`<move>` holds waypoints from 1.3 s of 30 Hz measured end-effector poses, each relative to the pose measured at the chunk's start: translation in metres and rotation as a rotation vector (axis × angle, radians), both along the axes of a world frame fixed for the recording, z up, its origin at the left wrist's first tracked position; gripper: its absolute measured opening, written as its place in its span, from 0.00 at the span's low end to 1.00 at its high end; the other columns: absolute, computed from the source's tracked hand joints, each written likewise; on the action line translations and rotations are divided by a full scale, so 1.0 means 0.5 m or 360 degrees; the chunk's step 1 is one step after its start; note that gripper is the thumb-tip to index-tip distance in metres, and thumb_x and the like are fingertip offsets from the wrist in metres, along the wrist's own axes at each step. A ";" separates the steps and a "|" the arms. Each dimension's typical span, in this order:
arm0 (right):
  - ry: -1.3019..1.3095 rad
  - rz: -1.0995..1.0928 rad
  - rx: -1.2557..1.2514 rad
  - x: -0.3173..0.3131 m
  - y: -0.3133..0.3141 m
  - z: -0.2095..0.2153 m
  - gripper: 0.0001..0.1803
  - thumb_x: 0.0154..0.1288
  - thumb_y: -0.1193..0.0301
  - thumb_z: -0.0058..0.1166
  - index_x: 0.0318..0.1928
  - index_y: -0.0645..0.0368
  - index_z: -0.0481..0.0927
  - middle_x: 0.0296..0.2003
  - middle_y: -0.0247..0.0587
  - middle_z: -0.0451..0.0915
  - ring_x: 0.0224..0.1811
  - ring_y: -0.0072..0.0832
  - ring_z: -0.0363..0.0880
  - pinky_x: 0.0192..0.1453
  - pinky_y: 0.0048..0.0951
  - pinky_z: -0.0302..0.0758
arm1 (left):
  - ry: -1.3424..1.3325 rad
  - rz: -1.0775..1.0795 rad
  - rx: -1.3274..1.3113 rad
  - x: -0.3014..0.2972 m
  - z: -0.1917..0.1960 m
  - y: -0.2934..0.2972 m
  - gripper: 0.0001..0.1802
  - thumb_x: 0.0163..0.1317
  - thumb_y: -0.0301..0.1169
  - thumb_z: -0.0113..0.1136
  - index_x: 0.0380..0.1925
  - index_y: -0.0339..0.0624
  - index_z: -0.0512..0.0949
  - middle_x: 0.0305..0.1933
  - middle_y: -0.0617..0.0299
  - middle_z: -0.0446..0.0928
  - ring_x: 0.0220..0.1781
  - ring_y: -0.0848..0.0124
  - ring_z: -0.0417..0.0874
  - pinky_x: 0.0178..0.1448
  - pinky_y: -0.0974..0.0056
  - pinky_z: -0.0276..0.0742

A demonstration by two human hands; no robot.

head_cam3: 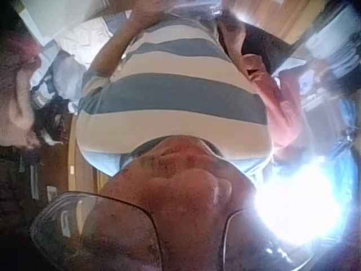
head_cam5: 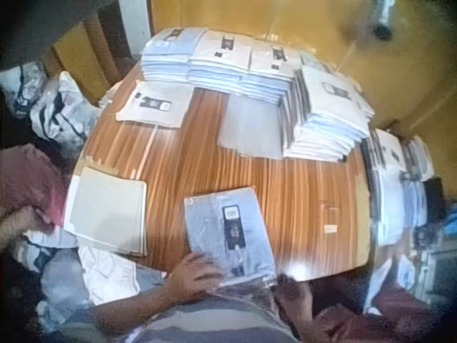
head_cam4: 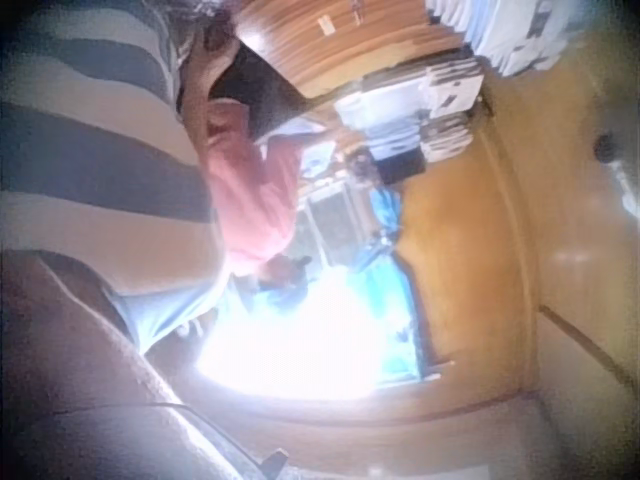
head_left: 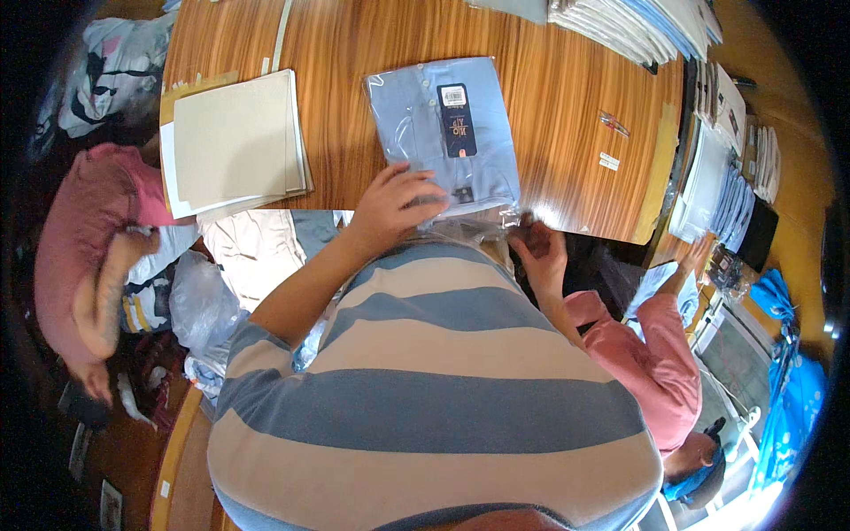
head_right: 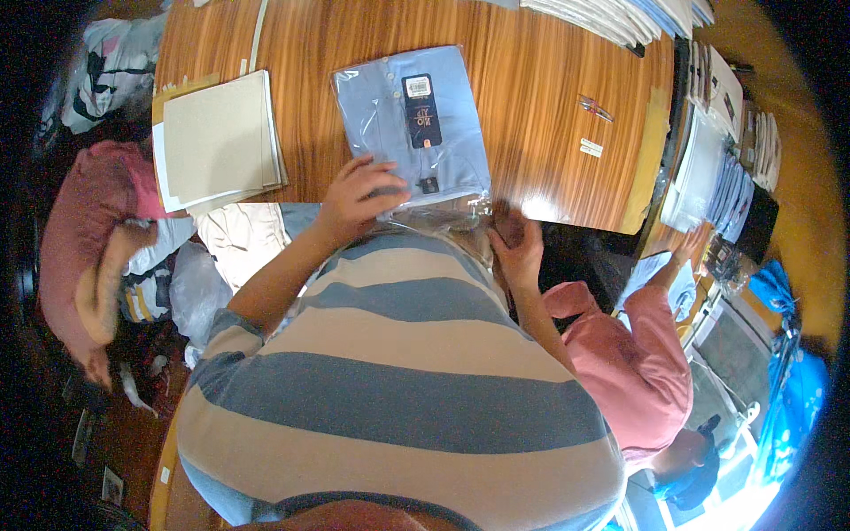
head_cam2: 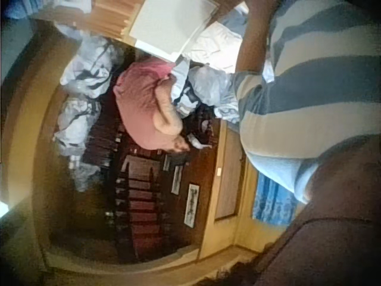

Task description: The person places folded shirts into plastic bags, seals the bags, and organizes them into stacks on a table. The person handles both blue and tan shirts, picking them up from piles and placing them into clear plastic packaging one at a time.

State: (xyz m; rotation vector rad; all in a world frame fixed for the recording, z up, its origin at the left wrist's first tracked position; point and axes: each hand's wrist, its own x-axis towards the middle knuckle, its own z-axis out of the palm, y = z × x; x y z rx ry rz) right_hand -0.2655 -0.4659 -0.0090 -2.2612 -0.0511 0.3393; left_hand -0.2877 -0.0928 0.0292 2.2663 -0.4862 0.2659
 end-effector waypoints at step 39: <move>-0.1014 0.2083 -0.0286 0.323 0.243 0.006 0.13 0.62 0.63 0.60 0.43 0.56 0.81 0.51 0.41 0.78 0.56 0.39 0.76 0.61 0.41 0.75 | -0.0067 0.0212 0.0994 0.285 -0.084 -0.105 0.38 0.62 0.44 0.62 0.74 0.61 0.64 0.81 0.61 0.55 0.81 0.51 0.52 0.81 0.37 0.43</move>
